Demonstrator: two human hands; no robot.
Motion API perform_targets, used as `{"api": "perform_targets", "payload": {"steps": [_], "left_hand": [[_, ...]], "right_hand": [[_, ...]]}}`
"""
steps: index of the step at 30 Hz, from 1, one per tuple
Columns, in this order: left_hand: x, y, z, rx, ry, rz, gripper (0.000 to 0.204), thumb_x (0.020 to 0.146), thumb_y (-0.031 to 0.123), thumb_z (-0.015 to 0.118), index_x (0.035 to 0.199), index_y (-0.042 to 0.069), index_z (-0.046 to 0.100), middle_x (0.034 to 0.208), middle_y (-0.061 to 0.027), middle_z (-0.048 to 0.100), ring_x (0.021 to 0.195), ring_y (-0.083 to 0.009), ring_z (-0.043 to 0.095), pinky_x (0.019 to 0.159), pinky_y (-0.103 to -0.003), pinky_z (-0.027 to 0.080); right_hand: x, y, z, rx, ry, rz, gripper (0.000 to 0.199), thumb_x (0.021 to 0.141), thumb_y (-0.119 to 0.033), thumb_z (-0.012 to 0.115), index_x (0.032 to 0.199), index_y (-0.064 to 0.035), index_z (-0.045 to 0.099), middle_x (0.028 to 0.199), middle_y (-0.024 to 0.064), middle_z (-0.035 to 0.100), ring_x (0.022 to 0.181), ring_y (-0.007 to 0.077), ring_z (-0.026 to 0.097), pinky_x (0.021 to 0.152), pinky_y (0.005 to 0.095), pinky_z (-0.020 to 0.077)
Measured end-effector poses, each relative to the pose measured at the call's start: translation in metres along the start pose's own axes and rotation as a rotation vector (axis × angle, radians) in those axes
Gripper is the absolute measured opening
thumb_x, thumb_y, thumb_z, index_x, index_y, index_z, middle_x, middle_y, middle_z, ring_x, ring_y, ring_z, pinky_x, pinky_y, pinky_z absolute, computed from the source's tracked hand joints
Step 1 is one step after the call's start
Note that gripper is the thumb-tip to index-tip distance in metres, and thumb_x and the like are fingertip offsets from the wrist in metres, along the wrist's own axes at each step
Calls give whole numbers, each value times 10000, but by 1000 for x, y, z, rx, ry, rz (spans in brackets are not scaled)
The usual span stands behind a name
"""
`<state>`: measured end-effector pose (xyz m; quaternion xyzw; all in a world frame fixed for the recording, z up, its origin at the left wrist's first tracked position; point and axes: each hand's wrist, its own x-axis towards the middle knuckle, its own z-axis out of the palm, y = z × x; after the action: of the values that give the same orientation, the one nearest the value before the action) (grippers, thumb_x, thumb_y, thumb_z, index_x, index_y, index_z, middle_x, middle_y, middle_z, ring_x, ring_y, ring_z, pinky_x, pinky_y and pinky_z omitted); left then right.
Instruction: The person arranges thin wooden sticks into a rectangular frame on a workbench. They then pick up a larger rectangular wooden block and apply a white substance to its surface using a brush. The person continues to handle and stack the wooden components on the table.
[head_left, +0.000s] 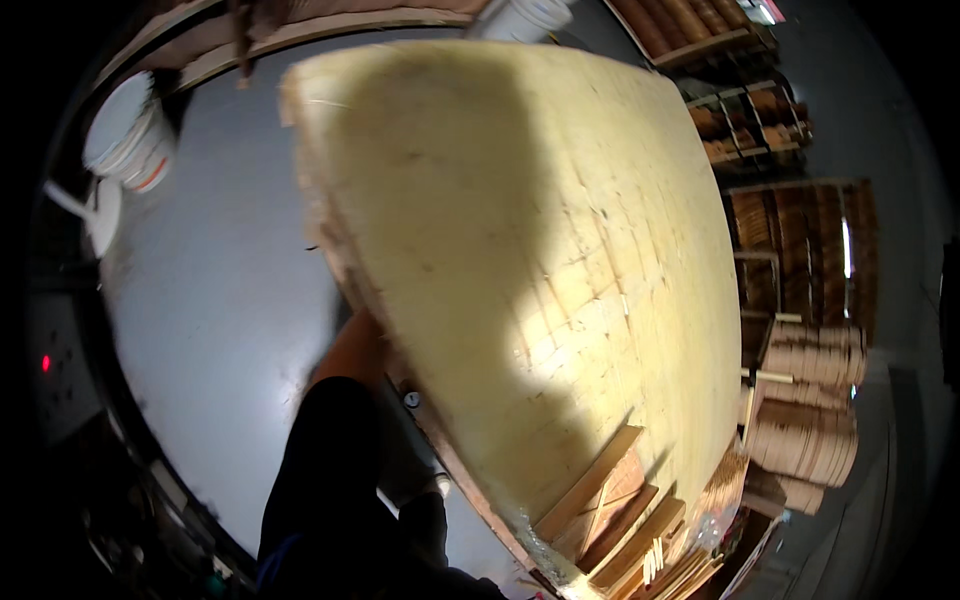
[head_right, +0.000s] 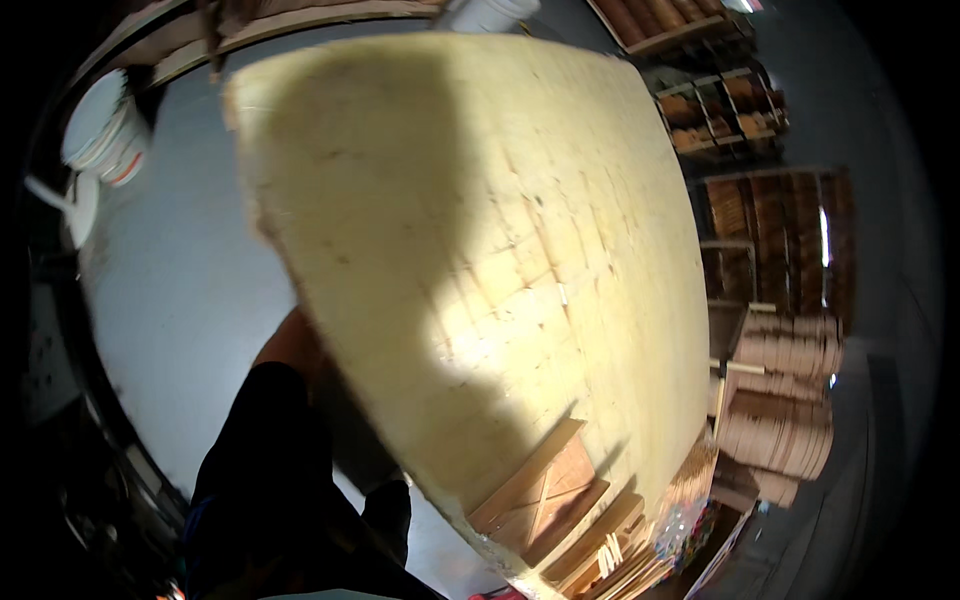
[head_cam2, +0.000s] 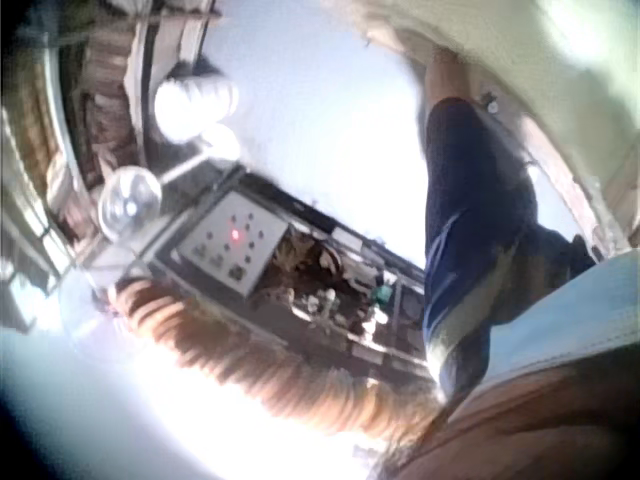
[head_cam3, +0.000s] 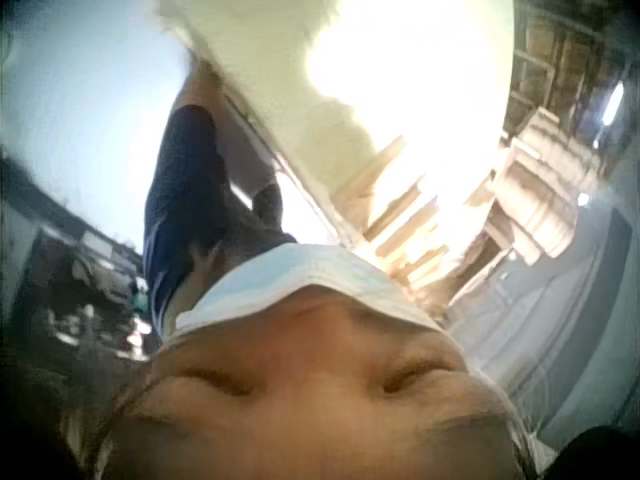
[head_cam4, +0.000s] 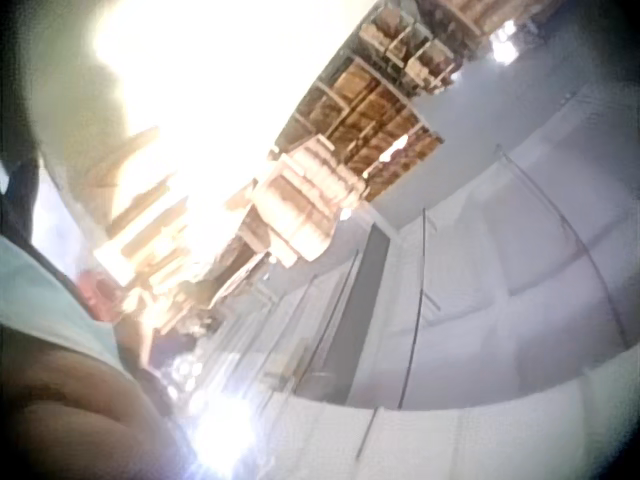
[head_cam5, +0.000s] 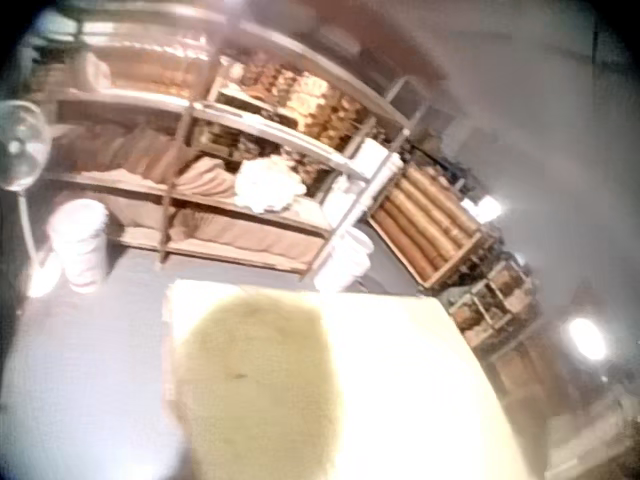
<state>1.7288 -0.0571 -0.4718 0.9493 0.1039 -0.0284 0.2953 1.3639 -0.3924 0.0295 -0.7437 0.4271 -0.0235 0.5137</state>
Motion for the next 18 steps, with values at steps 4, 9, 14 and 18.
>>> {"api": "perform_targets", "payload": {"steps": [4,9,14,18], "left_hand": [[25,-30,34,100,-93,46,197,854,52,545,1041,5,581,1099,-142,565,939,-273,560,765,-378,476],[52,-59,59,190,-176,122,214,867,94,549,1060,5,576,1130,-146,555,978,-274,550,796,-384,467],[60,-80,55,218,-205,230,237,881,136,553,1078,5,572,1161,-149,545,1018,-275,540,827,-390,457],[31,-90,27,195,-226,351,260,891,169,557,1092,6,569,1186,-153,537,1050,-275,532,852,-395,450]], "right_hand": [[-12,6,-7,27,150,5,388,712,-129,593,1074,6,548,834,76,604,660,198,596,561,300,484],[-46,16,-15,80,315,14,388,718,-133,583,1080,3,546,831,75,601,656,198,596,555,298,485],[-70,-25,-9,97,409,49,420,715,-135,574,1111,-4,528,830,76,593,671,188,593,577,305,491],[-55,4,-78,43,421,-20,330,750,-115,602,1051,4,536,800,68,580,631,170,588,548,303,486]]}}
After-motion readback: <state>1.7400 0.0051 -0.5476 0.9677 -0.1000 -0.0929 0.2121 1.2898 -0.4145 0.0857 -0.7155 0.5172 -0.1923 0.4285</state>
